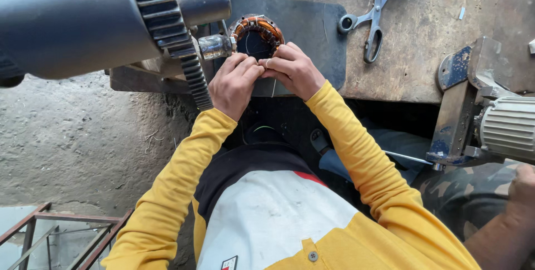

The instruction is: The person winds a thin white wire around a copper-wound motor stator held in a vise. They repeatedly pull the wire through slots and wrap it around the stator's outer edge, securing the winding by hand.

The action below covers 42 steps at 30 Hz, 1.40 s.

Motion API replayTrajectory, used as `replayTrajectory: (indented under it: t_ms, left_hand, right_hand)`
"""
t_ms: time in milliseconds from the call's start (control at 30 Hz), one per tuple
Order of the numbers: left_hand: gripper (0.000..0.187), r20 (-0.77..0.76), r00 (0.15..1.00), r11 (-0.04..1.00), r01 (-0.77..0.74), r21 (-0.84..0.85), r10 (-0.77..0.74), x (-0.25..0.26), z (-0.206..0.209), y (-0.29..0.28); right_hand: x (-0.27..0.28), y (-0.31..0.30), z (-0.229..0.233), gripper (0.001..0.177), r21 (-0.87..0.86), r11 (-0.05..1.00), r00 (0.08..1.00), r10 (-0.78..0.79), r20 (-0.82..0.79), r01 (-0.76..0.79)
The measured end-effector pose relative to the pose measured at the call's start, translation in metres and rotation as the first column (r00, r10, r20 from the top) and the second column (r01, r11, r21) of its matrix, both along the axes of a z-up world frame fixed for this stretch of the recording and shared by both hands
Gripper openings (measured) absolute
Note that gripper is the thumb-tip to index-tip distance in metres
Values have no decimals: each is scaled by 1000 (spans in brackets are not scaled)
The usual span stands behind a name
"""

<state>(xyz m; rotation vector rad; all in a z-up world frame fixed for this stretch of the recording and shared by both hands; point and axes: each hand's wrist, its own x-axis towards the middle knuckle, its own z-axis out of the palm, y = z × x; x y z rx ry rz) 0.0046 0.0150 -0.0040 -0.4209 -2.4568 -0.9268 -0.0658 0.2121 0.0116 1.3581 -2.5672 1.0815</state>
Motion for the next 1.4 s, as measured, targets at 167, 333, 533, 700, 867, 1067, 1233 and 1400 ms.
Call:
replayTrajectory:
  t_ms: [167, 333, 533, 700, 867, 1067, 1233, 1400]
  left_hand:
    - [16, 29, 999, 992, 21, -121, -18, -1, 14, 1]
    - [21, 64, 998, 1000, 8, 3, -8, 0, 13, 20]
    - [24, -68, 993, 992, -102, -69, 98, 9, -6, 36]
    - [22, -104, 984, 980, -154, -123, 142, 9, -16, 46]
    - [20, -80, 990, 990, -125, -71, 119, 8, -17, 40]
    - [17, -45, 998, 998, -53, 38, 55, 8, -14, 33]
    - [19, -47, 998, 999, -34, 24, 35, 7, -12, 28]
    - [20, -50, 998, 999, -34, 6, 34, 6, -14, 26]
  right_hand:
    - [2, 7, -9, 22, -162, 986, 992, -22, 122, 42]
    - [11, 13, -33, 34, -609, 473, 589, 211, 780, 637]
    - [28, 18, -56, 33, -296, 349, 286, 80, 955, 889]
    - [22, 13, -48, 28, -51, 637, 350, -352, 868, 769]
    - [22, 0, -42, 23, -75, 603, 412, -443, 796, 794]
    - [39, 1, -24, 21, -75, 523, 284, -332, 900, 849]
    - [45, -14, -21, 21, -153, 469, 380, -439, 814, 870]
    - [37, -14, -14, 17, -107, 519, 400, -495, 771, 848]
